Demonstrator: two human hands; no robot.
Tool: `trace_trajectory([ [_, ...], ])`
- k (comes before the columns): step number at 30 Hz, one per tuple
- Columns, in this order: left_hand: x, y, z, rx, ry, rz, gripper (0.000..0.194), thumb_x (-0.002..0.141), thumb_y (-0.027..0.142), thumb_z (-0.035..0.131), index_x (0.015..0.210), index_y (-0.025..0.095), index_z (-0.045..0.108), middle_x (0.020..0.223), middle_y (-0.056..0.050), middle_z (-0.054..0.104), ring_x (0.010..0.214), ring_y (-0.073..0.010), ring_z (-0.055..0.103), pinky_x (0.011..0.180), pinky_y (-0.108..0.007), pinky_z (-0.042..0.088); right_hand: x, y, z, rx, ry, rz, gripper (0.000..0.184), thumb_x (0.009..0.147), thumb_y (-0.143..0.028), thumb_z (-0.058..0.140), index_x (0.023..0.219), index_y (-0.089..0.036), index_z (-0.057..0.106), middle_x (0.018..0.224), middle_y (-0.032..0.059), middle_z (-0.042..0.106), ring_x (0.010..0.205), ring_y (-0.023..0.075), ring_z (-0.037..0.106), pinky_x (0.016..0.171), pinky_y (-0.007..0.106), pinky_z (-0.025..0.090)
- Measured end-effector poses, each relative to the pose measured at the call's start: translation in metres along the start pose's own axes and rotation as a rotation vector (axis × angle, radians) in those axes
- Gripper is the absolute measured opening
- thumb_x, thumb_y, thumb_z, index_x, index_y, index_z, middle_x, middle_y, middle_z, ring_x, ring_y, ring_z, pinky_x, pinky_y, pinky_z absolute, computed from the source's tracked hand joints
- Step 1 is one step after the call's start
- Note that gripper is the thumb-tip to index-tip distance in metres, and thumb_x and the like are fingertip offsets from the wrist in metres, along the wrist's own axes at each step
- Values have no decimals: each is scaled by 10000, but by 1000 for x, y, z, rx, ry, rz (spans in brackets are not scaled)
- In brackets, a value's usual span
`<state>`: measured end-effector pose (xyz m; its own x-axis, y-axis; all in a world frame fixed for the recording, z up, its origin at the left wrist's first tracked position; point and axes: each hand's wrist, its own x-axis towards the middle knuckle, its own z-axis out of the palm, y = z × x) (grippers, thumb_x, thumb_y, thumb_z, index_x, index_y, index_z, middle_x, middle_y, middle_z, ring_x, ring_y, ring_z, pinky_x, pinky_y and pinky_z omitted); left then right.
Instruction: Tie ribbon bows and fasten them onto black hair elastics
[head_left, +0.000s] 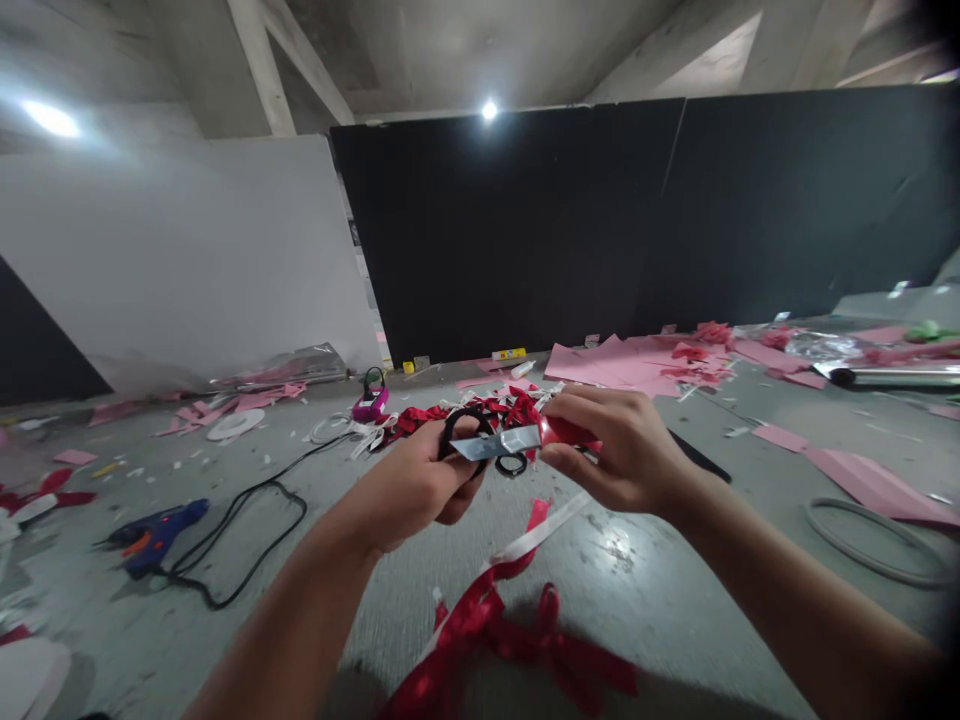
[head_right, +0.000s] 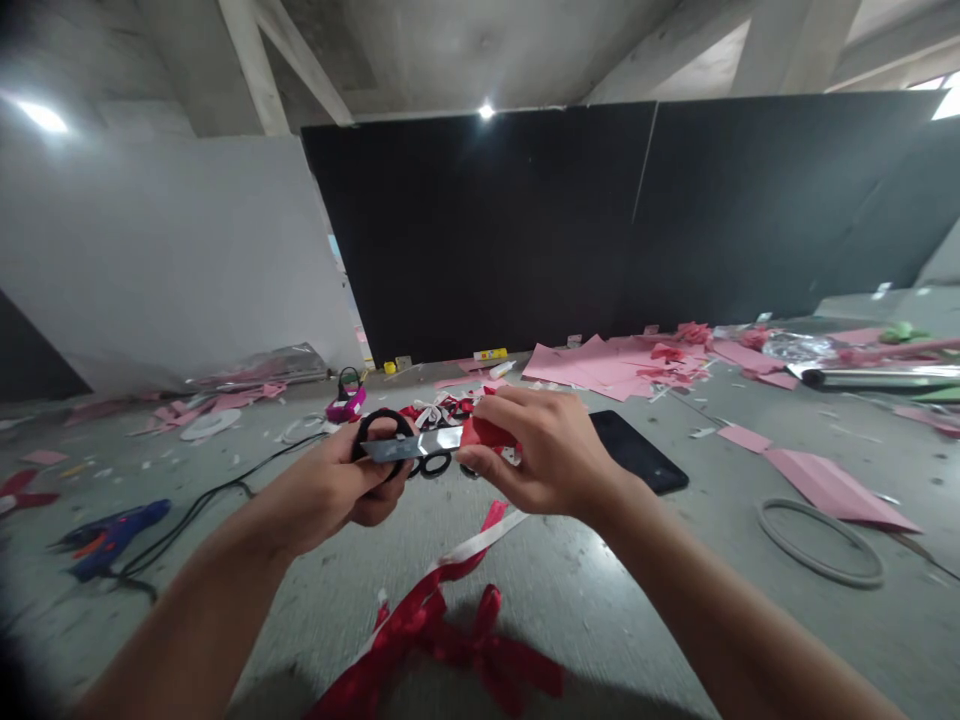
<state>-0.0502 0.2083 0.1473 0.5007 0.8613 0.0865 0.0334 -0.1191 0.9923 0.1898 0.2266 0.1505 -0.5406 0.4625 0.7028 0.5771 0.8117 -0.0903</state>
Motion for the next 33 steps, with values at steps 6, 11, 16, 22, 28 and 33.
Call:
trace_trajectory([
  [6,0,0,-1,-42,-45,-9,253,909,344,512,742,183,411,573,55,351,457,-49,262,411,-199,198,0,7,-3,34,14,16,358,903,-490,502,724,-182,529,620,-9,415,548,126,340,542,296,239],
  [11,1,9,4,-221,-38,-78,245,897,289,523,748,204,349,554,74,309,441,-44,208,404,-186,165,-1,13,-8,-4,44,12,337,892,-482,530,749,-177,537,632,-8,429,551,121,341,541,297,240],
  [16,7,14,10,-324,113,-91,246,917,233,465,733,206,305,562,82,256,434,-37,168,408,-169,131,-1,13,-4,241,31,77,316,905,-460,520,755,-182,510,626,-23,405,535,105,325,507,283,246],
  [22,14,6,22,-129,263,-92,183,904,282,493,782,206,379,557,74,312,433,-48,224,388,-165,149,6,-15,15,528,143,377,257,890,-403,591,766,-184,539,627,-33,466,565,100,408,519,252,340],
  [28,15,-5,30,149,293,-82,191,913,385,479,880,197,493,576,51,425,460,-64,358,418,-181,265,7,-34,25,465,47,431,205,882,-335,588,777,-164,628,602,-35,457,567,101,372,514,259,320],
  [33,10,2,29,160,189,-15,208,848,337,612,988,192,559,821,-17,566,666,-109,518,536,-208,412,8,-30,22,451,30,477,210,875,-287,571,720,-157,627,561,-36,449,544,99,379,501,258,313],
])
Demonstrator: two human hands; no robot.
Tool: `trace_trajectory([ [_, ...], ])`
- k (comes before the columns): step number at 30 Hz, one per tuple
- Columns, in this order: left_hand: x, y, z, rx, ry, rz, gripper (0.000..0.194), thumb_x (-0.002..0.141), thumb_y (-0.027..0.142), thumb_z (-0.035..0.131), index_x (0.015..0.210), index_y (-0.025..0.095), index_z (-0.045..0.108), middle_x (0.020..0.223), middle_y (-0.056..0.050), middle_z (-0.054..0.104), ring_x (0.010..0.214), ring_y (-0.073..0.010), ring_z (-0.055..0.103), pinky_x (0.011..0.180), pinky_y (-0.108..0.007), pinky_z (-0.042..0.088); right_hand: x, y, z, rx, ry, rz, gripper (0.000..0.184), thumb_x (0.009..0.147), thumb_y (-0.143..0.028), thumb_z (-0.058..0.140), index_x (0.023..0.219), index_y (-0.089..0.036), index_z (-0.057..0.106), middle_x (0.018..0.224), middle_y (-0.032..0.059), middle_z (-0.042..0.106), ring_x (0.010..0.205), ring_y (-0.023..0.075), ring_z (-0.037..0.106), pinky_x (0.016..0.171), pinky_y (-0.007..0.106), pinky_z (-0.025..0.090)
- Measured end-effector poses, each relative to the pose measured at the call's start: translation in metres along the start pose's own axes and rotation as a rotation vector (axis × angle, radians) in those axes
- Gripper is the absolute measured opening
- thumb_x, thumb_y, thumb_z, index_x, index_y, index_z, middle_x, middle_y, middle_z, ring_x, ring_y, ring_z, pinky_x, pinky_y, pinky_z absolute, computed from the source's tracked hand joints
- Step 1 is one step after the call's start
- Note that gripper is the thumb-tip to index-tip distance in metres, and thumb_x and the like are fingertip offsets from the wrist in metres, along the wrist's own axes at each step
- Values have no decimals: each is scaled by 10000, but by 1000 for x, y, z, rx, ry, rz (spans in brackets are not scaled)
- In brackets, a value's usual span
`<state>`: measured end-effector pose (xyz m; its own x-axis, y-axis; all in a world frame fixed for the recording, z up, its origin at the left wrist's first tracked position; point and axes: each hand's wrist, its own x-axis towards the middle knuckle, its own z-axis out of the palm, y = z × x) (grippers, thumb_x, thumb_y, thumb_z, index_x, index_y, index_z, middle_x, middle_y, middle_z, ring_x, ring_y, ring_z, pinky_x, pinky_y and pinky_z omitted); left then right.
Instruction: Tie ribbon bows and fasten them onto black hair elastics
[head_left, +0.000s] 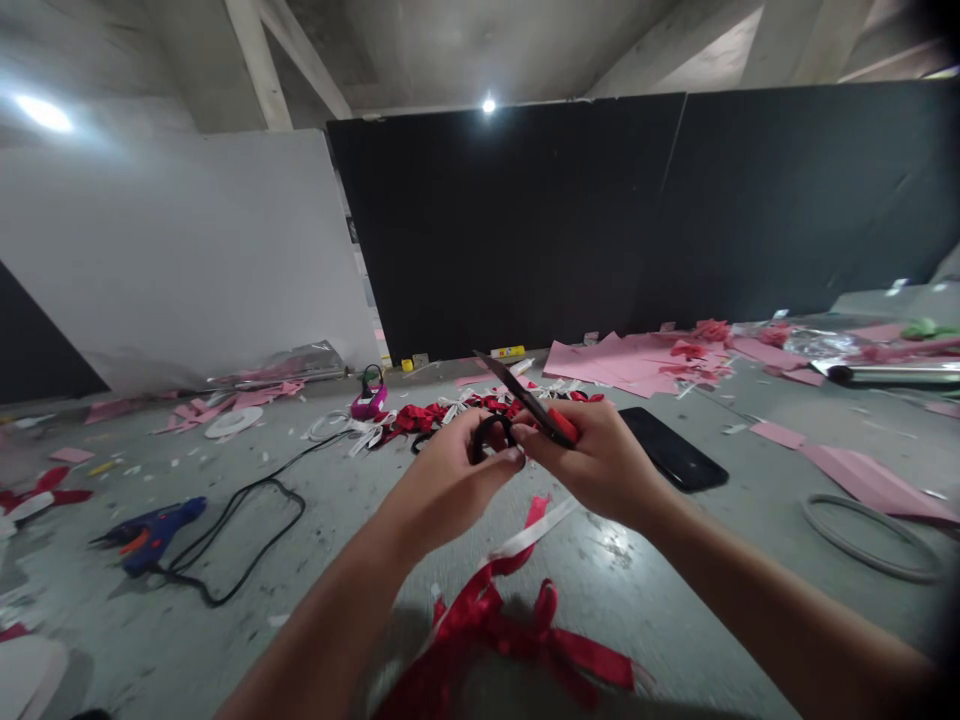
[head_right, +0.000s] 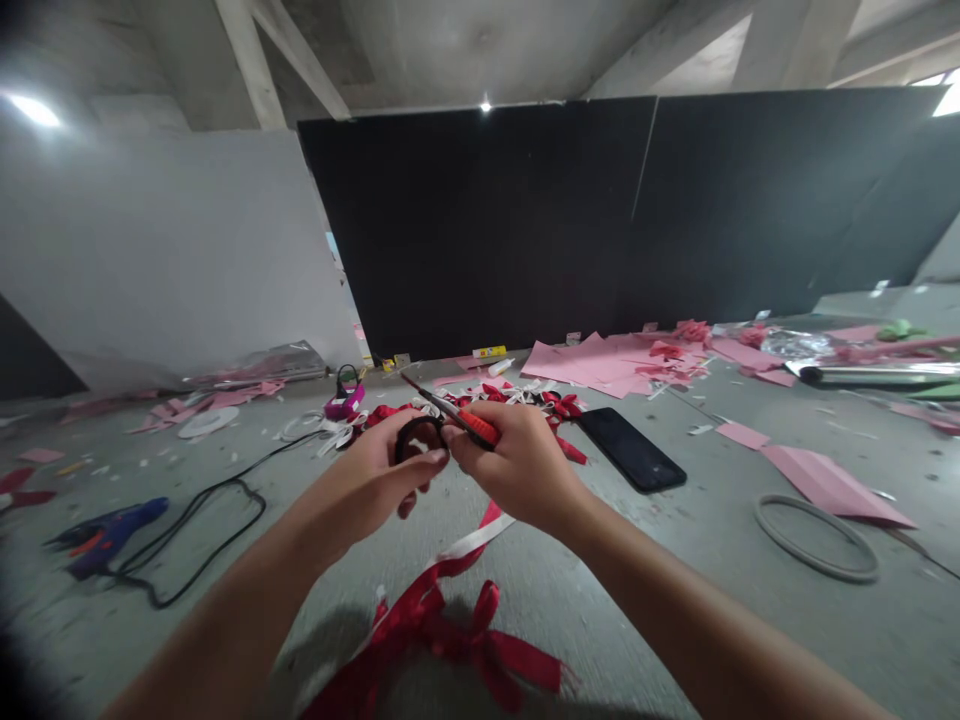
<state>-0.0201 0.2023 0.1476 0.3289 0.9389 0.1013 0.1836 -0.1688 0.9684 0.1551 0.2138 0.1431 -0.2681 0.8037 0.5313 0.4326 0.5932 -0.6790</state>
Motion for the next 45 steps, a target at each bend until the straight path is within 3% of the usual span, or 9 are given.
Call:
trace_trajectory([
  [3,-3,9,1,-239,-87,13,384,834,321,649,1187,239,522,1012,-51,586,857,-158,580,695,-278,501,0,-1,0,48,-43,-14,189,863,-275,590,720,-157,628,587,-19,538,551,106,460,513,257,353],
  [8,1,6,10,-363,11,20,260,908,349,547,1069,157,612,777,-19,559,586,-79,480,547,-211,395,-1,-1,6,237,-141,2,234,920,-286,532,764,-154,645,710,33,666,670,148,607,640,290,467],
  [13,6,-2,11,-298,135,18,194,880,297,602,982,137,645,760,-13,555,626,-74,435,571,-191,357,0,4,7,131,1,19,221,885,-331,594,785,-150,673,728,35,643,659,148,559,610,290,445],
  [17,1,3,13,-408,48,-91,222,910,365,556,1019,180,610,870,-31,578,739,-109,511,654,-230,430,-1,5,9,177,-19,10,226,886,-326,582,755,-154,648,705,27,628,658,148,563,601,280,442],
  [20,-2,6,16,-455,-4,-158,223,930,397,512,963,187,579,801,-10,544,637,-94,491,596,-231,411,-2,5,12,179,-36,18,249,889,-324,559,721,-154,628,660,20,599,630,144,548,562,267,420],
  [24,1,3,16,-360,79,-173,270,910,411,545,825,155,545,715,17,481,534,-54,365,507,-198,293,-3,6,15,111,-13,23,238,874,-319,576,711,-151,618,638,6,557,609,127,485,548,258,377],
  [33,6,-5,9,-40,175,40,263,869,416,583,855,154,606,691,5,508,589,-99,409,560,-225,336,1,5,15,221,38,93,234,879,-347,581,753,-154,617,568,-37,416,520,92,337,470,243,290],
  [41,5,-5,9,-359,89,56,148,871,308,581,835,165,565,599,57,346,503,-64,288,489,-205,271,3,11,11,337,44,70,295,906,-432,563,758,-181,515,594,-51,372,519,88,339,497,257,291],
  [45,6,-3,7,-464,109,108,172,868,279,589,771,161,511,590,61,325,495,-54,268,485,-194,257,5,15,-2,169,11,-63,393,951,-518,443,729,-195,428,630,-33,391,556,100,360,520,266,284],
])
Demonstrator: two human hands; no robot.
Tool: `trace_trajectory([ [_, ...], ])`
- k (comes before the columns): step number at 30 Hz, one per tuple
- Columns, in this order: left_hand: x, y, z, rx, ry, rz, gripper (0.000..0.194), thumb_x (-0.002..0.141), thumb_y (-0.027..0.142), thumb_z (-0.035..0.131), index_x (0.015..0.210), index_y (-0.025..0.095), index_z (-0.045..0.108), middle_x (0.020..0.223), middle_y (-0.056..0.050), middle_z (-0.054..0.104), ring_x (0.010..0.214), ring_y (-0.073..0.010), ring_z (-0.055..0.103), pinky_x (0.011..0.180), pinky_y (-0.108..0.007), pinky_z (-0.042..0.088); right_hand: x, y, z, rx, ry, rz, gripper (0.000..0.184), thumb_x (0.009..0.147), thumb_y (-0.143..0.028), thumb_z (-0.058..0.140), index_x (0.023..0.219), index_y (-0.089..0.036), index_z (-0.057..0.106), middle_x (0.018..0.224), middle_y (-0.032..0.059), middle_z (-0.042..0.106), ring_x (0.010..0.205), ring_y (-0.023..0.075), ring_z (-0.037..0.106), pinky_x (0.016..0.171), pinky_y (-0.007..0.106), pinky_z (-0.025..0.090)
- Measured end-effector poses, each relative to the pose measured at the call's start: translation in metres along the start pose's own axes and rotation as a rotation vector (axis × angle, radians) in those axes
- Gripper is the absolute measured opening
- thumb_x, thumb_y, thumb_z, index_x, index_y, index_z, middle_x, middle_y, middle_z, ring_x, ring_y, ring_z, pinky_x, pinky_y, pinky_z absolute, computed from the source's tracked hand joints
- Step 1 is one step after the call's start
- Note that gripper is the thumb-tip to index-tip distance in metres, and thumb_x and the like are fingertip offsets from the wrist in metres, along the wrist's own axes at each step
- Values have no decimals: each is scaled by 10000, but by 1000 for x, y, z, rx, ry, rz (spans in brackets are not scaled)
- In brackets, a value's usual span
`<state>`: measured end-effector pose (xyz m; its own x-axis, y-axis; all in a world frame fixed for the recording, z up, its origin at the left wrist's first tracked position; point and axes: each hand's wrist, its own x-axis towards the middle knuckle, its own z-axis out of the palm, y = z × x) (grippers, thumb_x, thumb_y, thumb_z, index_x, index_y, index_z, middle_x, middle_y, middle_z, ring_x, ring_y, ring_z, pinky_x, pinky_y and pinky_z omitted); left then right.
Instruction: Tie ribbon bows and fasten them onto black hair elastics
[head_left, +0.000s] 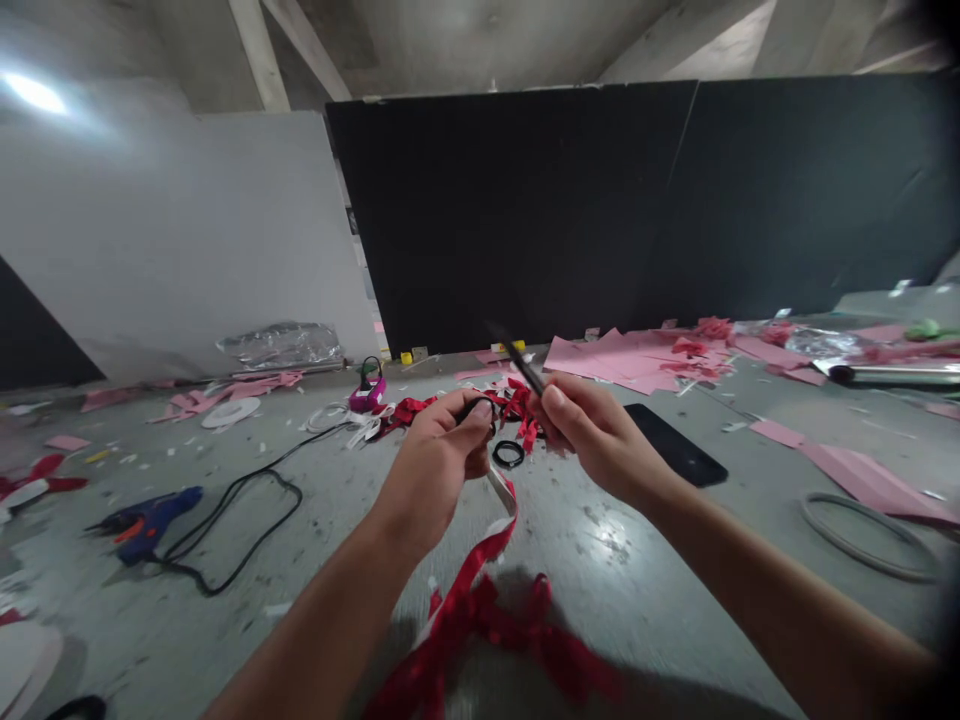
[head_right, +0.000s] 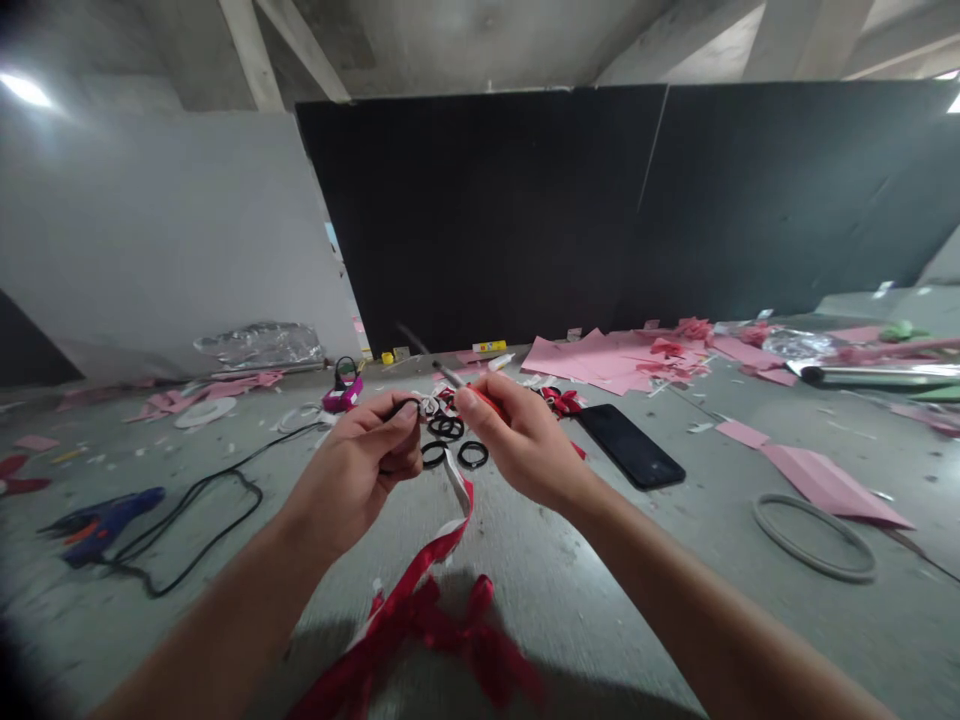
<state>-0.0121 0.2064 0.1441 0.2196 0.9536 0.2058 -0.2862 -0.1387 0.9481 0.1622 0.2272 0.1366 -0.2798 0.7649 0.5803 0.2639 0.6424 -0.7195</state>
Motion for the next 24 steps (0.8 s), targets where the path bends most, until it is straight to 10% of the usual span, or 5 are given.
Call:
trace_trajectory([
  [9,0,8,3,-239,-9,9,273,783,147,585,637,181,357,548,59,283,456,-61,247,457,-209,203,-4,0,-10,-670,-14,-298,316,917,-484,482,811,-186,475,681,12,514,557,125,393,534,277,261],
  [24,-4,6,-2,-216,-36,-3,236,861,181,513,682,186,359,584,63,177,474,-62,143,459,-226,90,-4,0,-11,-702,40,-265,321,916,-490,505,798,-194,464,644,-7,504,534,118,429,519,270,279],
])
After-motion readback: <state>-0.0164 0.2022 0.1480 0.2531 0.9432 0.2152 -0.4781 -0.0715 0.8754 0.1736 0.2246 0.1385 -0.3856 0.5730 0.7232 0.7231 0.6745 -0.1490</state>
